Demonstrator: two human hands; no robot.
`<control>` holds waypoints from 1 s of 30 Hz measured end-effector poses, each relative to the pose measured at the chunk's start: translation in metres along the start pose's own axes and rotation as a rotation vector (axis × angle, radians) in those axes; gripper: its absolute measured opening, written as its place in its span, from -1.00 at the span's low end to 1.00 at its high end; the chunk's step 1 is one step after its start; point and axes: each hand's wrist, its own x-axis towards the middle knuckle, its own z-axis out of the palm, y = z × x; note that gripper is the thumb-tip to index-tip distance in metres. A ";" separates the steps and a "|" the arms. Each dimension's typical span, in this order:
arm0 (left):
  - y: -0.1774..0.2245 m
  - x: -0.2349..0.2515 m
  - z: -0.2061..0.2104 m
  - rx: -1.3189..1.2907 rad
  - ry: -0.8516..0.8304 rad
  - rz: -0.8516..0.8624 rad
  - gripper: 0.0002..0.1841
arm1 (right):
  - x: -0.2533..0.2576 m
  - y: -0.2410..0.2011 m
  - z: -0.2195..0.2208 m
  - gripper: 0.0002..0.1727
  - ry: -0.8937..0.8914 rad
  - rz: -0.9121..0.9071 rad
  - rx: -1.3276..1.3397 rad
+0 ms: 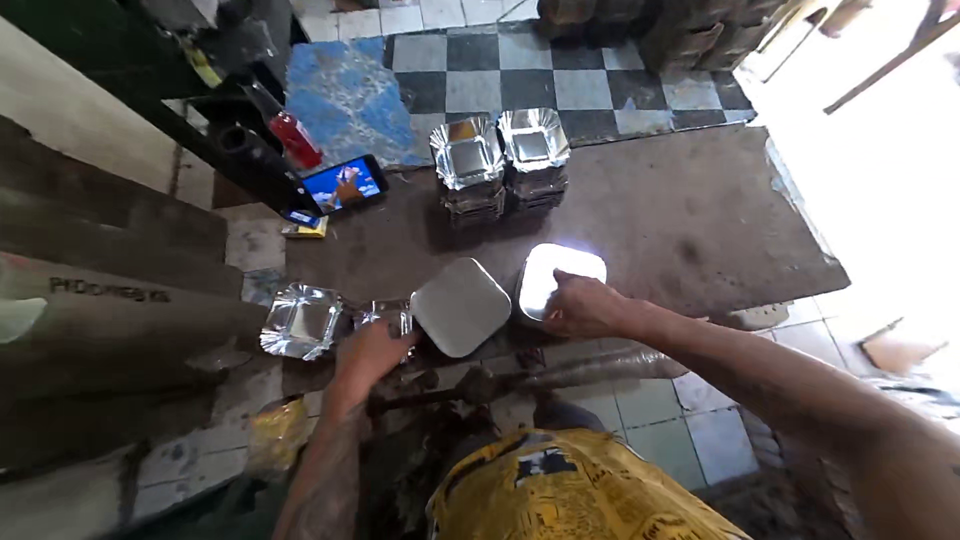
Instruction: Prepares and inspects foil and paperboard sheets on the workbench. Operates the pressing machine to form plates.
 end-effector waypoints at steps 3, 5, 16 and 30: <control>0.045 -0.052 -0.019 -0.206 0.173 -0.014 -0.43 | -0.003 0.014 -0.020 -0.68 -0.127 -0.012 0.264; 0.101 -0.061 -0.008 -0.199 0.102 0.063 -0.42 | 0.000 0.017 -0.032 -0.64 -0.215 0.015 0.297; 0.105 0.038 0.000 -0.312 -0.788 0.531 -0.44 | -0.011 -0.016 -0.012 -0.66 -0.129 0.065 -0.039; 0.099 -0.105 -0.008 -0.461 0.121 0.722 -0.60 | -0.067 -0.084 0.005 -0.64 0.808 0.102 0.126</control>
